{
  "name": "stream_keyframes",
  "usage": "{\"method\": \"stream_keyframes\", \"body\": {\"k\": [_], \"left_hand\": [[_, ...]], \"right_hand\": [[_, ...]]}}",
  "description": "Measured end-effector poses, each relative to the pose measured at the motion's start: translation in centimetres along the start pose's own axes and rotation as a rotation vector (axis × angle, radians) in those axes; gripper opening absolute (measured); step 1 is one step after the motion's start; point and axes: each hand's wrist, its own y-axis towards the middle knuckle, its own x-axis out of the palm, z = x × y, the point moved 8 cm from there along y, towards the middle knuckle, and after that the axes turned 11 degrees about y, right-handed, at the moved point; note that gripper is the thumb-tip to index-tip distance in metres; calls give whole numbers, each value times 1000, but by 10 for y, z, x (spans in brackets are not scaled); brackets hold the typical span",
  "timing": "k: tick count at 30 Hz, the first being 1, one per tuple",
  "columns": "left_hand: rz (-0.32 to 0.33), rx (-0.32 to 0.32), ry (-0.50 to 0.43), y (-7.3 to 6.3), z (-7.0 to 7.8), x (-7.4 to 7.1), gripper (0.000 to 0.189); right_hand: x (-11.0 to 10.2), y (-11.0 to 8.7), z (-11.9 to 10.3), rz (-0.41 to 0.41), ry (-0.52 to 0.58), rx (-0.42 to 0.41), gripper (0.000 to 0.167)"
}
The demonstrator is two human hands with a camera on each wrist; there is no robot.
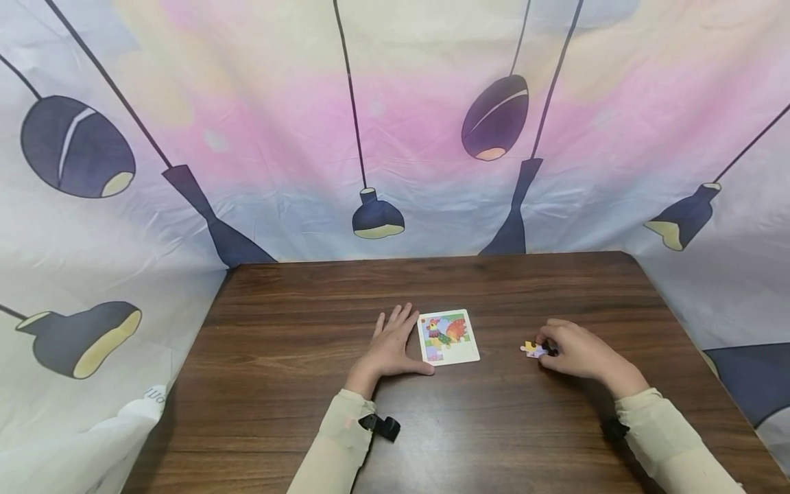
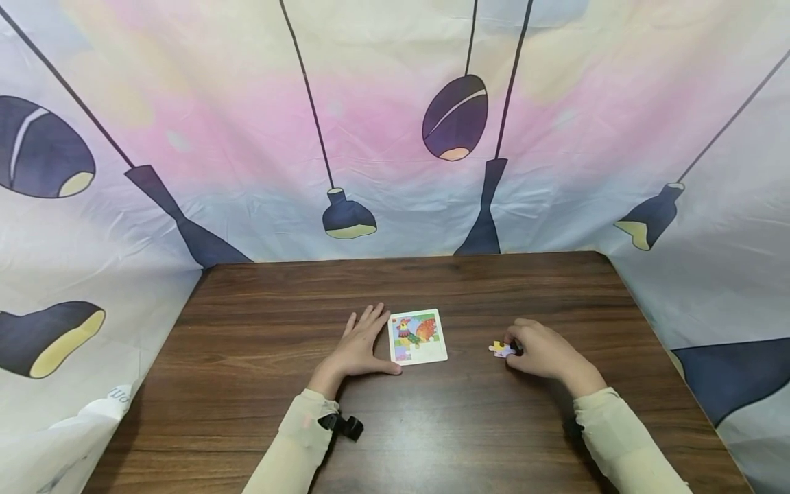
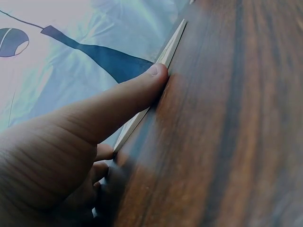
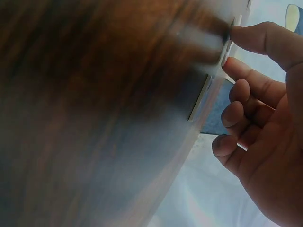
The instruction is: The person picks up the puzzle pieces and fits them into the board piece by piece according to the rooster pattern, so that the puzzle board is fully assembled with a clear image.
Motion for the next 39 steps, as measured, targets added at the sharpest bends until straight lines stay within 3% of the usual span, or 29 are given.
{"method": "stream_keyframes", "body": {"k": [22,39], "left_hand": [[-15,9,-13,-1,-1,1,122],[-26,19,-44,0,-1,-1,121]], "right_hand": [[10,29,-27,-34,44,-46,13],[36,66,-84,-112,33,-176,13]]}}
